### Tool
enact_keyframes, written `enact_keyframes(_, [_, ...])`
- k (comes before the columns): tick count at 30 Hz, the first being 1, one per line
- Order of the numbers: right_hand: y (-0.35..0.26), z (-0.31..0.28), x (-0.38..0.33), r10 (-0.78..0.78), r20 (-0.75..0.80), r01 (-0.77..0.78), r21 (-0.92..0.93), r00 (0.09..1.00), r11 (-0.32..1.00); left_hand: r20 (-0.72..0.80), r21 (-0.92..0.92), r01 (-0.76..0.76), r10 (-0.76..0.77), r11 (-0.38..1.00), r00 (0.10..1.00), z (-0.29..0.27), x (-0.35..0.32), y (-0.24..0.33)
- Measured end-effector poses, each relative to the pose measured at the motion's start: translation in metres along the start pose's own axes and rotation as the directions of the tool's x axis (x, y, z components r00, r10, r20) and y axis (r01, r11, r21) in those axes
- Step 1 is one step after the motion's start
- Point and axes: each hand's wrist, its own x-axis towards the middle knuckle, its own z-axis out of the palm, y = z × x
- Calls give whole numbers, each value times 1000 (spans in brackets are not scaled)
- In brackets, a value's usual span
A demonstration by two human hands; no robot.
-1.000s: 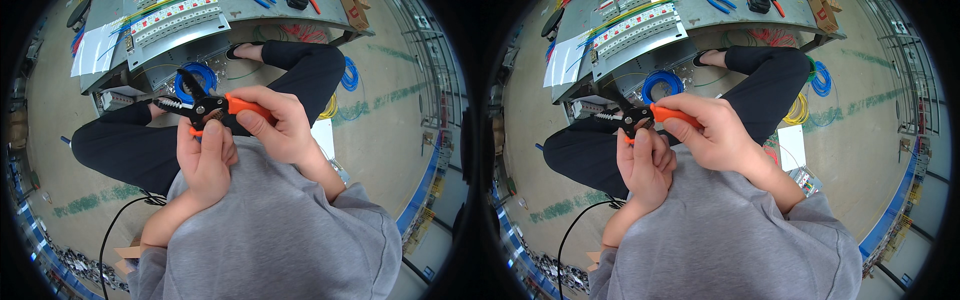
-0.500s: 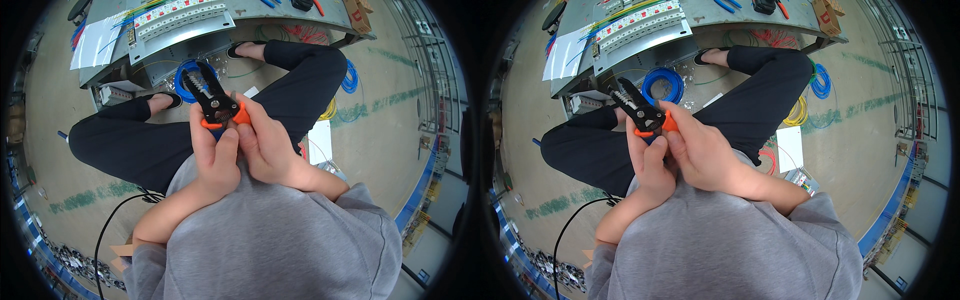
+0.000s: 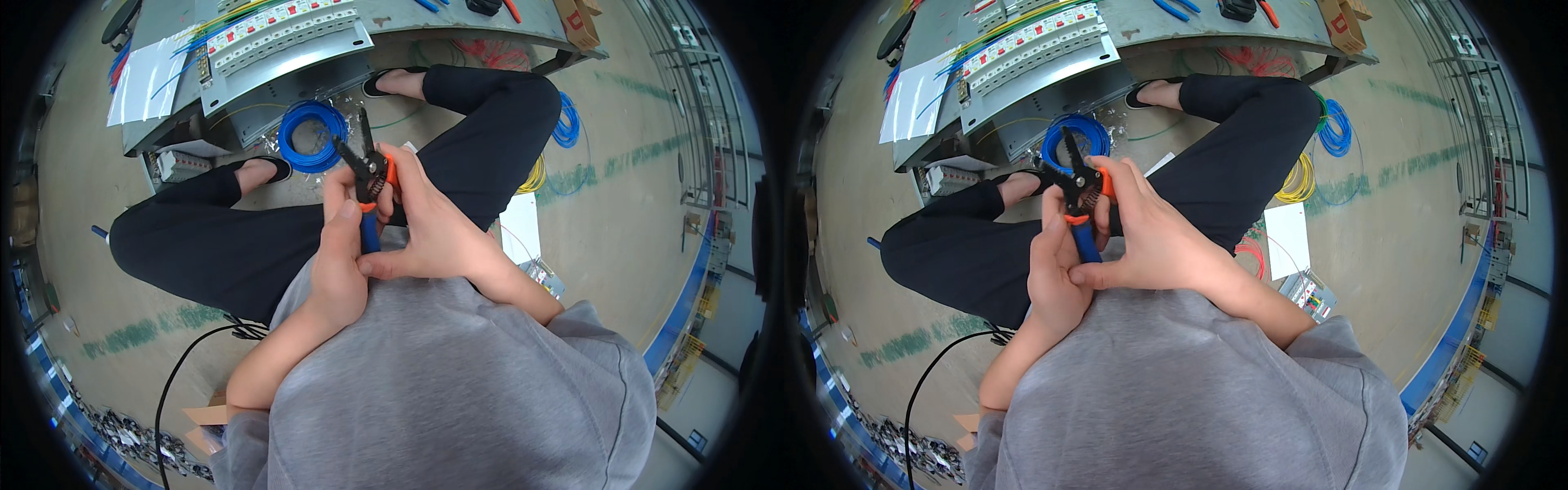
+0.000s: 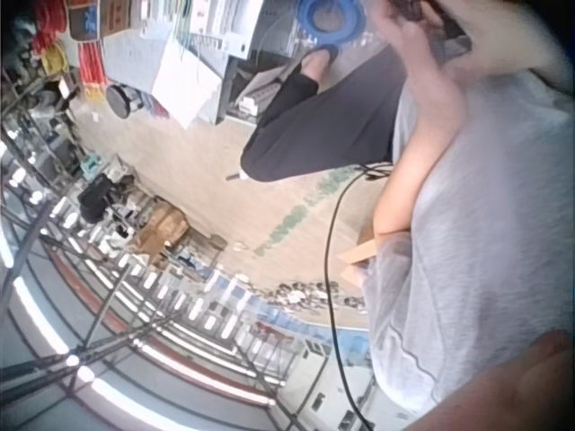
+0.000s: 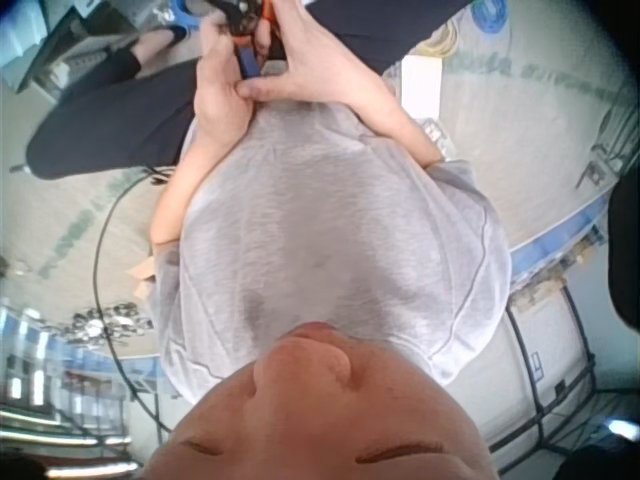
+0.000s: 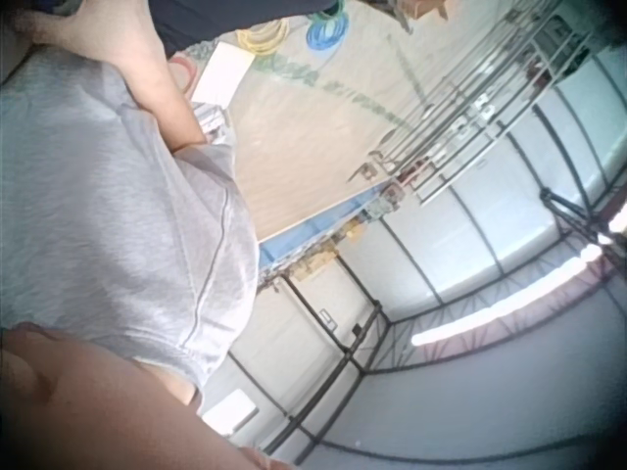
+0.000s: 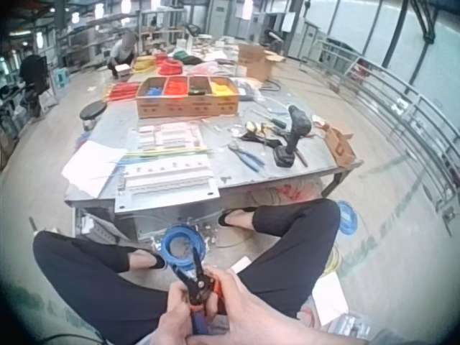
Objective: The person measures and cuts blue insulated wires using a ruler and wire cutters, then crimps metal terminals onto the wire ends using a crimping tool. The finished wires are placed on a metal panel with red and white components.
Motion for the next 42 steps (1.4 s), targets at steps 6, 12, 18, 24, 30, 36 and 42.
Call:
enact_keyframes(6, [9,-8,-1,102,72,-115,210,992,971,178,66,45,-56,997,982,-1,2,4])
enact_keyframes(12, [16,3,-3,84,-158,-90,-35,984,995,65,161,8,-19,987,998,-17,12,-3])
enact_keyframes(18, [8,-1,3,-126,-266,37,-317,956,948,-55,379,-78,106,922,993,-13,16,-16])
enact_keyframes(24, [0,4,1,-224,-246,124,-367,943,922,-98,569,-286,408,771,908,-13,20,-17])
enact_keyframes(30, [11,7,10,-307,-232,206,-375,923,904,-1,724,-372,540,581,842,-12,25,-10])
enact_keyframes(36, [56,4,10,45,-168,32,432,985,901,-110,573,-318,456,755,883,-28,30,-11])
enact_keyframes(42, [70,2,5,286,-7,-97,932,958,348,-101,514,-220,312,829,945,-31,36,-26])
